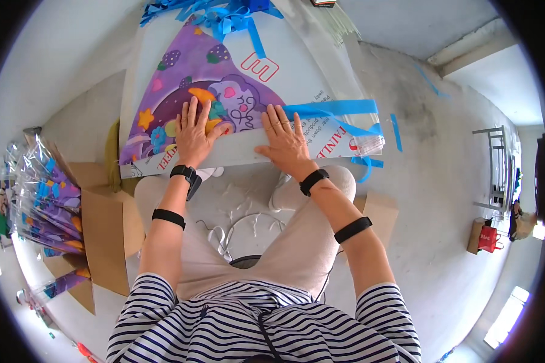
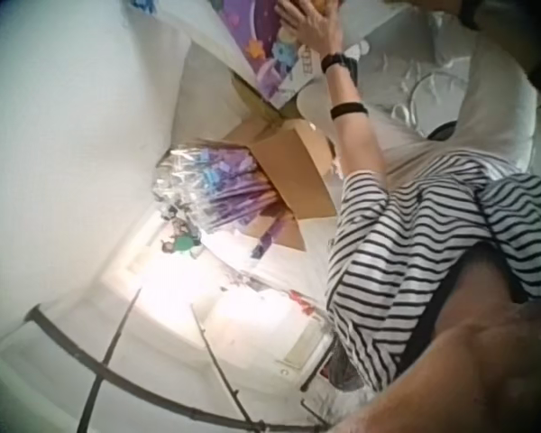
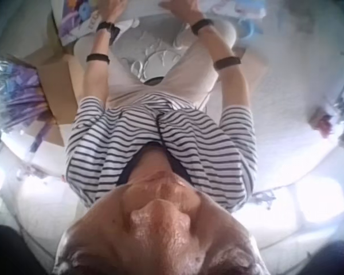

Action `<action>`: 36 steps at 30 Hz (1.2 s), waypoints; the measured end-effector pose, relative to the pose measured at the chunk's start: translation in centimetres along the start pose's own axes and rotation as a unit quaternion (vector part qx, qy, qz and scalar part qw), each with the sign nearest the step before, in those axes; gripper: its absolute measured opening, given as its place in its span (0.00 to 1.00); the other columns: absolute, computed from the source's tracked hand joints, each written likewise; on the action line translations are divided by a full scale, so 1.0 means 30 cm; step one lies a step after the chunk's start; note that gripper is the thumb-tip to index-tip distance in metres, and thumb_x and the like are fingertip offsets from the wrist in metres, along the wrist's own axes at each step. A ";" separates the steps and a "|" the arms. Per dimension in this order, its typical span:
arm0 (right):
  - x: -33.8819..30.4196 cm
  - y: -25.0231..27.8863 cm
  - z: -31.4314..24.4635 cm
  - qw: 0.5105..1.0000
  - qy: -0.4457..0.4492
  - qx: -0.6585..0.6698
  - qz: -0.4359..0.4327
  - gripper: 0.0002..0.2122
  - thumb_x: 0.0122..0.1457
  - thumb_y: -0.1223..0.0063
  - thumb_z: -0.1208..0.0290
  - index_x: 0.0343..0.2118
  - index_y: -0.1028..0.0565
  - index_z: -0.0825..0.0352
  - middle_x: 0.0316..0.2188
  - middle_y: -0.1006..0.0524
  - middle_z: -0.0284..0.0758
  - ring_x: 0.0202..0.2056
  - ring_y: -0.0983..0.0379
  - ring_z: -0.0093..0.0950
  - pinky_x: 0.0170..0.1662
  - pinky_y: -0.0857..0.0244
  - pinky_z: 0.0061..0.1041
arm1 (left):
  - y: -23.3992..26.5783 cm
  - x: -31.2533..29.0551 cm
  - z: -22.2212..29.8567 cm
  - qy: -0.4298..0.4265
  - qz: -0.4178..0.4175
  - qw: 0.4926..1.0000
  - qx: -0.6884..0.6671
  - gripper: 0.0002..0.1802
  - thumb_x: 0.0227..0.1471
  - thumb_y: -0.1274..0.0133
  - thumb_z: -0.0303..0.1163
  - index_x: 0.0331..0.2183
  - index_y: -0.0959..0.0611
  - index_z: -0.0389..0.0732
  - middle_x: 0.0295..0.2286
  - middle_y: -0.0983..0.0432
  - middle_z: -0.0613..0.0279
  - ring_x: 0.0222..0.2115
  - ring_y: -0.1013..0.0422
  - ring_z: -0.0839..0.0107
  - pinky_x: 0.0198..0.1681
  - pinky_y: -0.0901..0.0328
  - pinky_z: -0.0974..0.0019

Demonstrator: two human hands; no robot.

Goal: Assemble decorative plastic flower sleeves by folding and applying adhesive tape.

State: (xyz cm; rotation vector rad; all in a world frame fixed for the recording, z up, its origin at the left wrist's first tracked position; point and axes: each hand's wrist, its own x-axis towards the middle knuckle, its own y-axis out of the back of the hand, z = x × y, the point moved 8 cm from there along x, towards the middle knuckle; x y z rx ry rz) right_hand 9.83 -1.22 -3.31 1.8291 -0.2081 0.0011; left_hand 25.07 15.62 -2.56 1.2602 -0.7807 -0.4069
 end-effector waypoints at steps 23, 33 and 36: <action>-0.242 0.032 0.507 0.348 -0.444 0.820 0.100 0.06 0.61 0.47 0.77 0.39 0.29 0.73 0.37 0.23 0.45 0.40 0.22 0.37 0.44 0.25 0.36 | -0.057 0.035 0.539 -0.130 -0.026 0.974 -0.184 0.41 0.49 0.43 0.63 0.57 0.24 0.47 0.59 0.37 0.60 0.62 0.45 0.55 0.63 0.48 0.48; -0.322 0.413 1.242 0.437 -0.312 0.738 0.408 0.16 0.61 0.44 0.75 0.51 0.32 0.63 0.49 0.27 0.44 0.46 0.25 0.41 0.48 0.30 0.44 | -0.057 0.037 0.539 -0.126 -0.059 0.973 -0.186 0.45 0.43 0.37 0.59 0.60 0.26 0.51 0.60 0.39 0.60 0.63 0.45 0.56 0.65 0.49 0.49; -0.555 0.584 1.413 0.602 -0.464 0.468 0.450 0.16 0.57 0.41 0.72 0.47 0.30 0.65 0.41 0.25 0.42 0.40 0.23 0.37 0.40 0.31 0.38 | -0.053 0.036 0.545 -0.127 -0.052 0.973 -0.186 0.44 0.42 0.36 0.58 0.59 0.25 0.50 0.59 0.38 0.61 0.63 0.44 0.56 0.65 0.49 0.50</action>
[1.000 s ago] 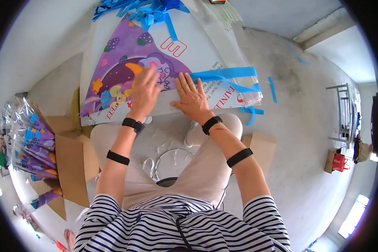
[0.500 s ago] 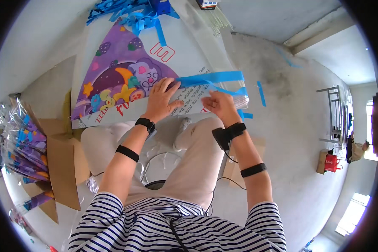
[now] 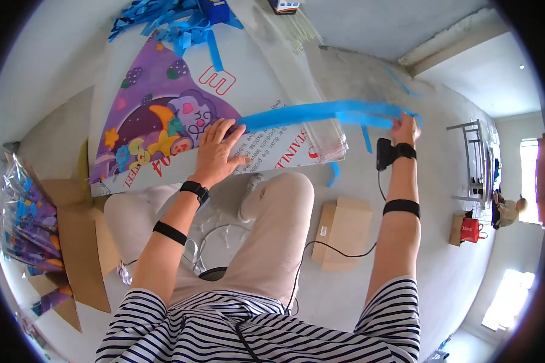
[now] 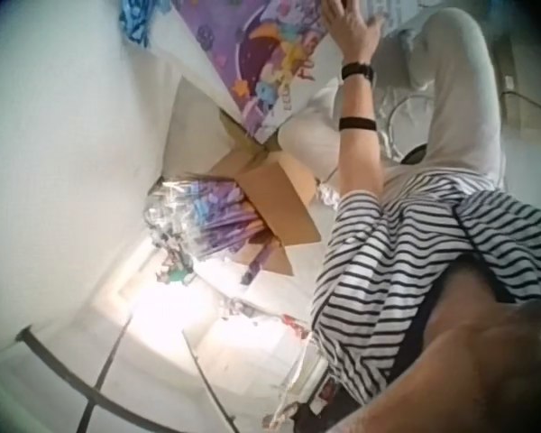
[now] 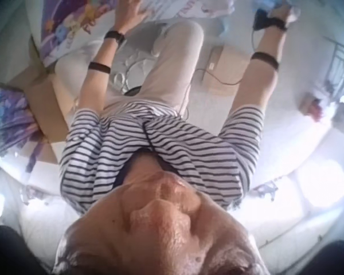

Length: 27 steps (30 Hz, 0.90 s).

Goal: Assemble decorative plastic flower sleeves by folding and applying adhesive tape.

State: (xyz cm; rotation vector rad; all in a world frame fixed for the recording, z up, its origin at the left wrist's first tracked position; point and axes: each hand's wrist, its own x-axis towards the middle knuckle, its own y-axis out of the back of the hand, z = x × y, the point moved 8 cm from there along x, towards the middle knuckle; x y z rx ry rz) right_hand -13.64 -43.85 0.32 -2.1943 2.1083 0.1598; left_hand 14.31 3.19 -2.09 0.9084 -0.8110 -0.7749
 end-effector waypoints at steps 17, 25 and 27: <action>-0.458 -0.155 0.799 0.828 -0.354 0.356 -0.249 0.25 0.69 0.56 0.47 0.57 0.28 0.63 0.52 0.23 0.35 0.55 0.31 0.35 0.63 0.40 0.41 | -0.005 0.034 0.028 -0.020 -0.035 0.999 0.027 0.42 0.51 0.44 0.63 0.61 0.27 0.49 0.60 0.38 0.56 0.61 0.44 0.49 0.63 0.48 0.46; -0.170 -0.266 0.807 0.849 -0.391 0.216 -0.283 0.30 0.63 0.46 0.46 0.53 0.29 0.73 0.42 0.21 0.41 0.42 0.23 0.31 0.48 0.28 0.30 | -0.026 0.044 0.025 -0.009 -0.060 0.997 0.053 0.44 0.51 0.46 0.66 0.62 0.28 0.50 0.61 0.39 0.56 0.63 0.45 0.50 0.64 0.48 0.46; -0.124 -0.230 0.831 0.853 -0.441 0.187 -0.205 0.23 0.61 0.38 0.54 0.45 0.27 0.72 0.38 0.20 0.45 0.37 0.22 0.31 0.45 0.27 0.28 | -0.023 0.047 0.027 -0.010 -0.059 0.997 0.049 0.44 0.51 0.46 0.66 0.62 0.28 0.50 0.61 0.39 0.56 0.62 0.45 0.50 0.64 0.48 0.46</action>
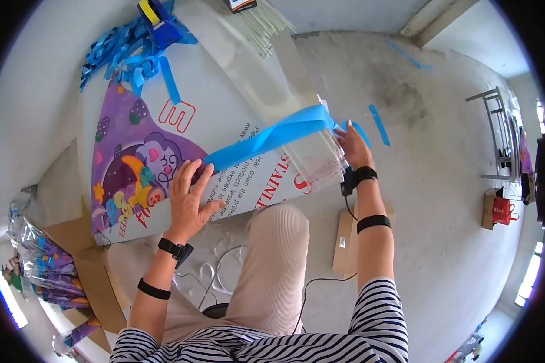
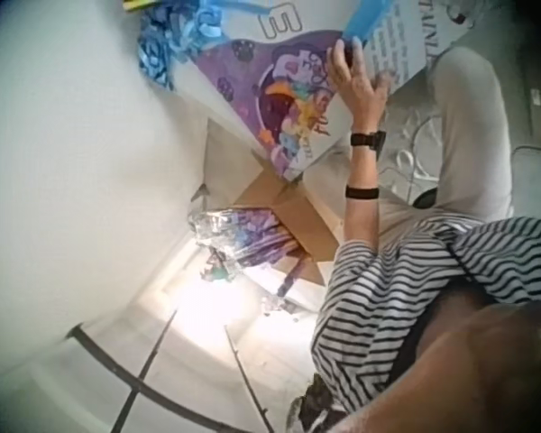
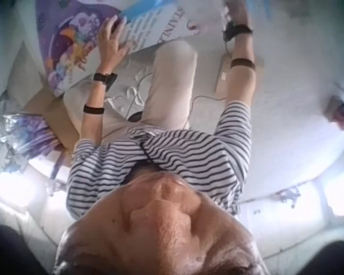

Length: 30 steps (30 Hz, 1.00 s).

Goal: Assemble decorative plastic flower sleeves by folding and applying adhesive tape.

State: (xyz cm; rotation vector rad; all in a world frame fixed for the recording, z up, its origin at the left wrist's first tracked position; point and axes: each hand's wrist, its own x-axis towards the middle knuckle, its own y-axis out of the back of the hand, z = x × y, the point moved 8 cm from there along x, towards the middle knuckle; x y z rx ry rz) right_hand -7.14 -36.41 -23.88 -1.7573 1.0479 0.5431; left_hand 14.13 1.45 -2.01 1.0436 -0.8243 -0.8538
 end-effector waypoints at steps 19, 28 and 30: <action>-0.270 -0.263 -0.371 0.893 0.173 -0.391 -0.144 0.08 0.61 0.46 0.75 0.42 0.24 0.67 0.31 0.26 0.29 0.37 0.28 0.21 0.44 0.29 0.25 | -0.005 0.000 0.007 -0.004 -0.003 1.000 0.012 0.46 0.51 0.48 0.68 0.62 0.29 0.48 0.61 0.40 0.55 0.63 0.45 0.49 0.64 0.49 0.46; -0.624 -0.343 -0.594 0.774 0.187 -0.578 -0.181 0.21 0.48 0.35 0.71 0.48 0.23 0.61 0.30 0.28 0.25 0.30 0.33 0.19 0.35 0.35 0.20 | -0.008 -0.004 0.007 -0.009 -0.006 1.000 0.012 0.46 0.52 0.48 0.68 0.62 0.29 0.47 0.61 0.40 0.54 0.63 0.45 0.49 0.64 0.50 0.46; -0.658 -0.372 -0.626 0.644 0.217 -0.720 -0.141 0.21 0.46 0.35 0.72 0.47 0.22 0.60 0.31 0.28 0.25 0.31 0.33 0.21 0.38 0.35 0.21 | -0.009 -0.003 0.005 -0.011 -0.004 1.000 0.007 0.46 0.52 0.48 0.67 0.63 0.30 0.47 0.61 0.40 0.54 0.63 0.45 0.49 0.64 0.50 0.46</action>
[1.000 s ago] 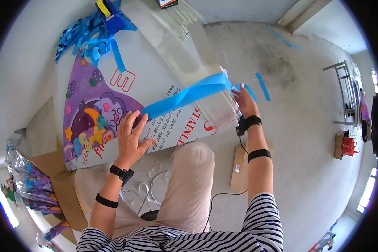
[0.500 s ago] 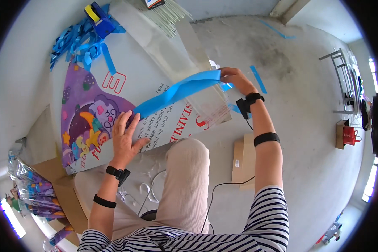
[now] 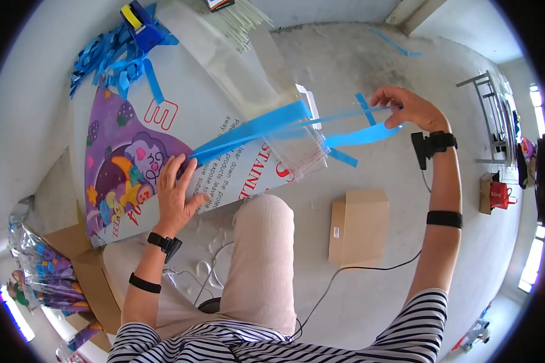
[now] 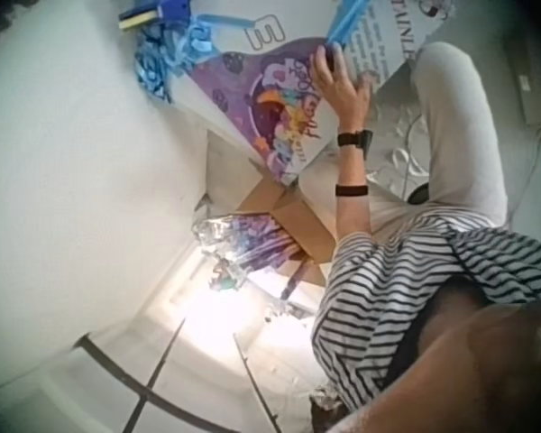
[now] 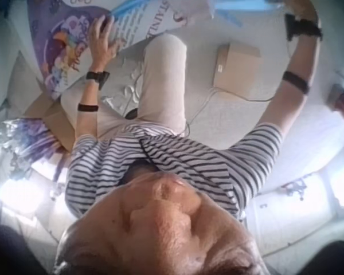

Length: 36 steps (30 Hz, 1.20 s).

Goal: Assemble decorative plastic flower sleeves by folding and applying adhesive tape.

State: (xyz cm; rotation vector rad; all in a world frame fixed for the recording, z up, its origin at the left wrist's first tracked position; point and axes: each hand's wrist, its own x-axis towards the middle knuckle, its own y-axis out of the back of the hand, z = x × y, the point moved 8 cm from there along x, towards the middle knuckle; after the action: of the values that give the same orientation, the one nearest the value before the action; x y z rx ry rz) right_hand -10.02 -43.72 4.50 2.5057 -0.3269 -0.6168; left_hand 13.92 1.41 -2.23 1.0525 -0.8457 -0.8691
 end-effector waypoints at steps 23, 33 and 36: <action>0.269 -0.182 0.405 0.932 -0.207 -0.119 0.274 0.21 0.60 0.46 0.48 0.31 0.18 0.65 0.32 0.18 0.41 0.36 0.22 0.41 0.40 0.30 0.40 | 0.002 0.014 -0.006 0.014 -0.014 1.000 -0.007 0.46 0.52 0.49 0.68 0.62 0.29 0.48 0.61 0.40 0.55 0.62 0.45 0.49 0.63 0.49 0.45; 0.231 -0.837 0.394 0.757 -0.181 0.628 -0.005 0.47 0.53 0.48 0.28 0.64 0.37 0.65 0.60 0.32 0.37 0.56 0.34 0.30 0.58 0.36 0.38 | 0.006 0.003 0.000 0.005 -0.004 1.000 -0.006 0.45 0.52 0.48 0.67 0.62 0.29 0.48 0.61 0.40 0.55 0.62 0.44 0.49 0.64 0.48 0.46; 0.272 -0.814 0.360 0.783 -0.147 0.604 0.031 0.51 0.52 0.53 0.24 0.66 0.40 0.66 0.64 0.36 0.41 0.60 0.36 0.34 0.60 0.38 0.38 | 0.009 0.007 0.001 0.004 0.001 1.000 -0.008 0.45 0.52 0.47 0.67 0.62 0.29 0.48 0.61 0.40 0.55 0.62 0.45 0.49 0.64 0.49 0.46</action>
State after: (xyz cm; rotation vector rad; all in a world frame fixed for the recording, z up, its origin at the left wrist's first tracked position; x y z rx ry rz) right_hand -5.72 -31.07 -20.01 3.5444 -1.2521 -0.9756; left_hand 14.04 1.29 -1.94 1.0407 -0.8327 -0.8688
